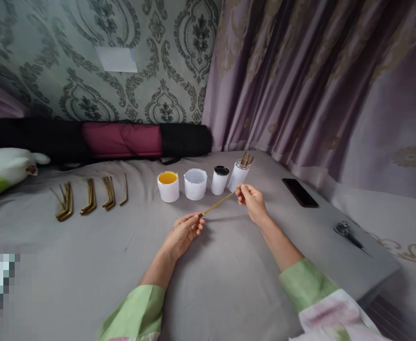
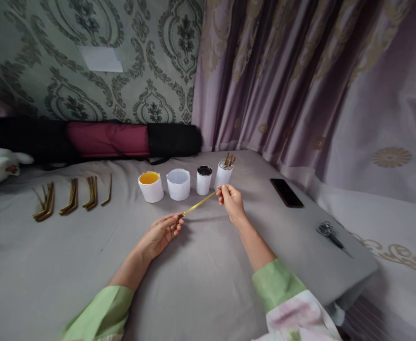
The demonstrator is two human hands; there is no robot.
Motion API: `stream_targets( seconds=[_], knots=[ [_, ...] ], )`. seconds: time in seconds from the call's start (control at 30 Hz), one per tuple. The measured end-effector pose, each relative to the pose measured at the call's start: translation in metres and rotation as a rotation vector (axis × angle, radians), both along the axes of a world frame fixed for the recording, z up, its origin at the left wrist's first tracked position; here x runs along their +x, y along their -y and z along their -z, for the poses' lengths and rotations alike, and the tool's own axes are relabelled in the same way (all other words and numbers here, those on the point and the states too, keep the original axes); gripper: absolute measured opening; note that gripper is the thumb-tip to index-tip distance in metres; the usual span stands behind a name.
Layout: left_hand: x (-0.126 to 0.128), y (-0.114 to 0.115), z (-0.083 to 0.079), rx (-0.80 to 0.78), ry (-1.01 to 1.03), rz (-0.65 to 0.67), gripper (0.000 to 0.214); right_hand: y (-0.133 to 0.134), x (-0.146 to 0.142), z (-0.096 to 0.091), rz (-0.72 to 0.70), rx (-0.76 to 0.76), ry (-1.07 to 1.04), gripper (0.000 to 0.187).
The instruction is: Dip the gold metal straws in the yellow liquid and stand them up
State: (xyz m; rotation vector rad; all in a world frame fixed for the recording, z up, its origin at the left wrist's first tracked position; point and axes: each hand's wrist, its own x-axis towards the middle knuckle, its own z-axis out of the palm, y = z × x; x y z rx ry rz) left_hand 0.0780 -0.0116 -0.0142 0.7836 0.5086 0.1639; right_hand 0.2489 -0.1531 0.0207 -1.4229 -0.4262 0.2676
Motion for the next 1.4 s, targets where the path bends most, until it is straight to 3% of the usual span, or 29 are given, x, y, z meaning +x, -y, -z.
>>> stream_targets(
  seconds=[0.37, 0.63, 1.0, 1.4],
  knots=[
    [-0.002, -0.002, -0.002, -0.021, -0.008, -0.004, 0.019, 0.012, 0.006, -0.02, 0.084, -0.018, 0.038, 0.027],
    [-0.005, -0.005, -0.007, -0.07, -0.009, -0.018, 0.017, 0.028, 0.028, -0.052, 0.171, 0.013, 0.124, 0.026],
    [-0.005, -0.007, -0.001, -0.083, 0.046, -0.023, 0.018, 0.045, 0.061, -0.1, 0.289, 0.007, 0.307, 0.024],
    [-0.006, -0.008, -0.001, -0.077, 0.057, -0.023, 0.02, 0.043, 0.093, -0.144, 0.4, -0.01, 0.484, 0.024]
  ],
)
